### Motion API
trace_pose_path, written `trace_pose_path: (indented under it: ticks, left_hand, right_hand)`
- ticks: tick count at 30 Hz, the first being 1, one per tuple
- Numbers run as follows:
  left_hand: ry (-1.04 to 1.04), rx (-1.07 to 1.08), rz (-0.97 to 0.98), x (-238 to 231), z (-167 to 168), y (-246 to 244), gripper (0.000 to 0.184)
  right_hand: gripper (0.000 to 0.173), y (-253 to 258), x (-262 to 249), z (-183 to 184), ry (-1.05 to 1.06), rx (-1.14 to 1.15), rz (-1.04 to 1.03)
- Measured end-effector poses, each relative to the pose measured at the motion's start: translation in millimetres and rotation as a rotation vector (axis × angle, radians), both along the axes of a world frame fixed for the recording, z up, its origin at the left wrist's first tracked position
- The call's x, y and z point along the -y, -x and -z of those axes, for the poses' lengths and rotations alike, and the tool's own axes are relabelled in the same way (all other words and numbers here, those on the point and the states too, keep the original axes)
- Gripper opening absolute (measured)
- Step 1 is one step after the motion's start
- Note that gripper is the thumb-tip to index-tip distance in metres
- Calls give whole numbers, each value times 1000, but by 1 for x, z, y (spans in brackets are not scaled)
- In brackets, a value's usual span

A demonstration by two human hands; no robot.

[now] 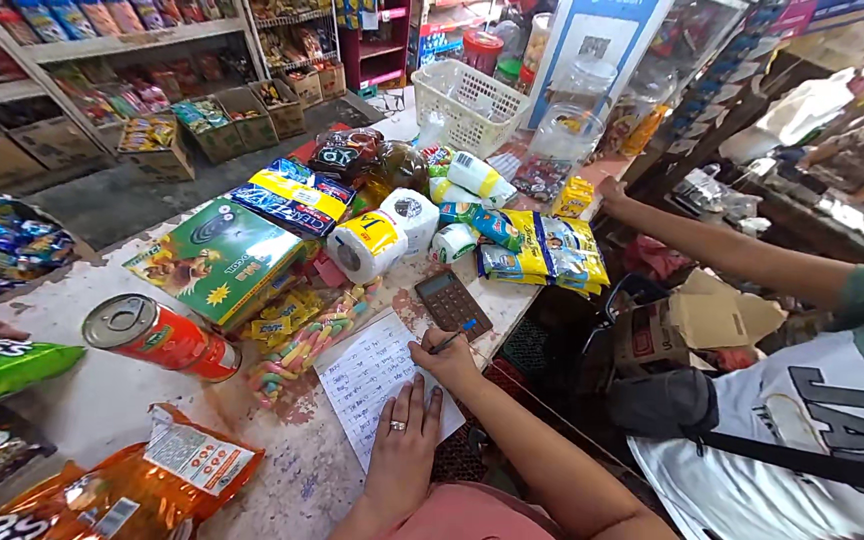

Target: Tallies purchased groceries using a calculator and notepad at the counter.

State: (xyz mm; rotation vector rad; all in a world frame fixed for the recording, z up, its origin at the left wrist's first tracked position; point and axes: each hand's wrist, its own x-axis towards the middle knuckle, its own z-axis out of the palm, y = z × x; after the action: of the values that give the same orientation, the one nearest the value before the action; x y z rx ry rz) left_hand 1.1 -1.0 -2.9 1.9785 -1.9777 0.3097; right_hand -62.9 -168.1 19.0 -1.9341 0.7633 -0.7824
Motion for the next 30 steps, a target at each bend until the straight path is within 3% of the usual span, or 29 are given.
trace_pose_path:
  ticks: [15, 19, 24, 27, 30]
  left_hand:
    - [-6, -38, 26, 0, 0, -1, 82]
    - [-73, -113, 59, -2, -6, -1, 107]
    - [30, -45, 53, -1, 2, 1, 55]
    - [69, -68, 57, 1, 3, 2, 50]
    - [66, -90, 55, 1, 2, 2, 48]
  right_hand:
    - [30, -2, -2, -2, 77, -63, 29]
    - [32, -5, -6, -3, 148, -126, 53]
    - [23, 0, -3, -19, -229, 222, -7]
    - [25, 4, -4, -29, -296, 292, -122]
    - [22, -3, -11, -32, -339, 214, -144]
